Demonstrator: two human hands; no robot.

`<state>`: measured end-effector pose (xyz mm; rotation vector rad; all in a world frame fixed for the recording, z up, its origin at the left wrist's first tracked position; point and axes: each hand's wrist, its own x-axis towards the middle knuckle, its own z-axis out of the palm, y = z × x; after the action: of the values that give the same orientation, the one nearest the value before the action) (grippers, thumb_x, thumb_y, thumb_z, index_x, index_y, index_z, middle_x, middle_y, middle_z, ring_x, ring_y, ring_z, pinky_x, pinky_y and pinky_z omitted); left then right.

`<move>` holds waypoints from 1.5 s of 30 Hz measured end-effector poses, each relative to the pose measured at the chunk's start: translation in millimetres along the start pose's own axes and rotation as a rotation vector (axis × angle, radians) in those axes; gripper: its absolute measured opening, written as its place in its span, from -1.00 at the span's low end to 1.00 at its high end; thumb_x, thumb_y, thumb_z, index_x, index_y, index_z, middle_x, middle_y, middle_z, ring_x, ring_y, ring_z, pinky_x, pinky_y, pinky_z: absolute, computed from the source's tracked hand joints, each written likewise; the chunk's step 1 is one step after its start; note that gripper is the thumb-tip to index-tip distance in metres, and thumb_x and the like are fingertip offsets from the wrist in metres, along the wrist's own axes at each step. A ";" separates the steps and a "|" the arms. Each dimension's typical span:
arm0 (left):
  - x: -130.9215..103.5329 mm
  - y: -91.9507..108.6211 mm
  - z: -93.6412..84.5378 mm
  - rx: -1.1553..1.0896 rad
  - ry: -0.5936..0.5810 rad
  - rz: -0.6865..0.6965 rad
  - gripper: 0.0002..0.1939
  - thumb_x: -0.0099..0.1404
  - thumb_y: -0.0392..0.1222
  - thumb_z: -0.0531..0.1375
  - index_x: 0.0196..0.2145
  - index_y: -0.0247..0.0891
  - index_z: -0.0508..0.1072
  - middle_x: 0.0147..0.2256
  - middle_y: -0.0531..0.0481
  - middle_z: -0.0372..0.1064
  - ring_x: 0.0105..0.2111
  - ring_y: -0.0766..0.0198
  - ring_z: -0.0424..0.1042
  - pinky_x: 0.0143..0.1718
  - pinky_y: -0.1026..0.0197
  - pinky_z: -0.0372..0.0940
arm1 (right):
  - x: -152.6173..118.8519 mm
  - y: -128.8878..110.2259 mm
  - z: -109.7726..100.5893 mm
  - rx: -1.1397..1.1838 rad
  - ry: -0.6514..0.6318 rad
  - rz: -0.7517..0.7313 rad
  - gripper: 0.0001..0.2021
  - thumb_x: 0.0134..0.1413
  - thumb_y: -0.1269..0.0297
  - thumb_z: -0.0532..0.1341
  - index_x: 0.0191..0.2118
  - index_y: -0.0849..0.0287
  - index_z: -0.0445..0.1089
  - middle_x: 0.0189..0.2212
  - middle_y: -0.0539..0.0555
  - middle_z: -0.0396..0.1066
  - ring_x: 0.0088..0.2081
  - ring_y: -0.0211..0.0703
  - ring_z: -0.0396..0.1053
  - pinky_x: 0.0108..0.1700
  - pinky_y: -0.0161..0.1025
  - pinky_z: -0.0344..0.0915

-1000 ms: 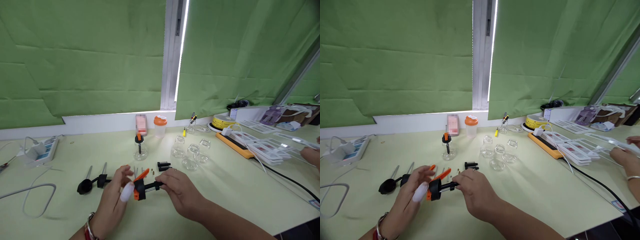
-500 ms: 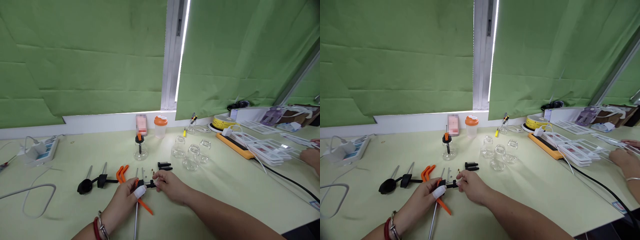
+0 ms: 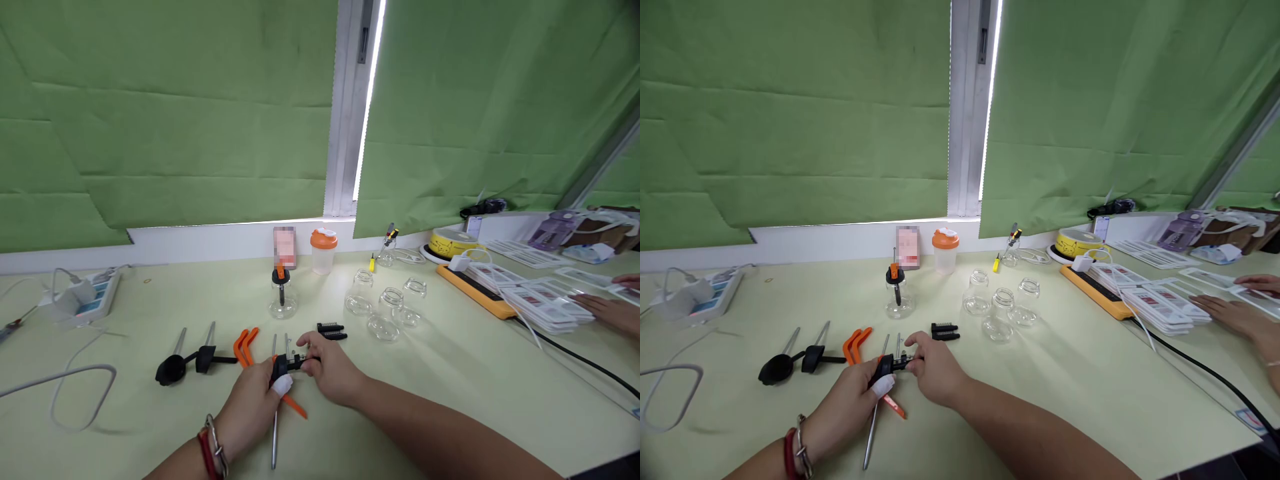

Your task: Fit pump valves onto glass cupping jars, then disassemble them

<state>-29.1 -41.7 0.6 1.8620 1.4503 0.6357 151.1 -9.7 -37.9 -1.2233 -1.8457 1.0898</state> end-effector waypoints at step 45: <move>1.4 -3.6 2.3 0.013 0.056 -0.030 -0.70 0.18 -0.08 0.07 -0.28 -0.28 0.50 -0.44 -0.10 0.44 -0.39 0.06 0.36 -0.31 0.08 0.24 | 1.2 -10.1 4.0 -0.020 0.046 0.016 -0.88 -0.02 0.47 0.11 -0.34 0.13 0.18 -0.54 -0.08 0.20 -0.48 -0.29 0.16 -0.44 -0.36 0.06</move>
<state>-29.4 -40.4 -3.6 1.8421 1.5193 0.6701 143.3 -11.9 -30.4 -1.2660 -1.8189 1.0459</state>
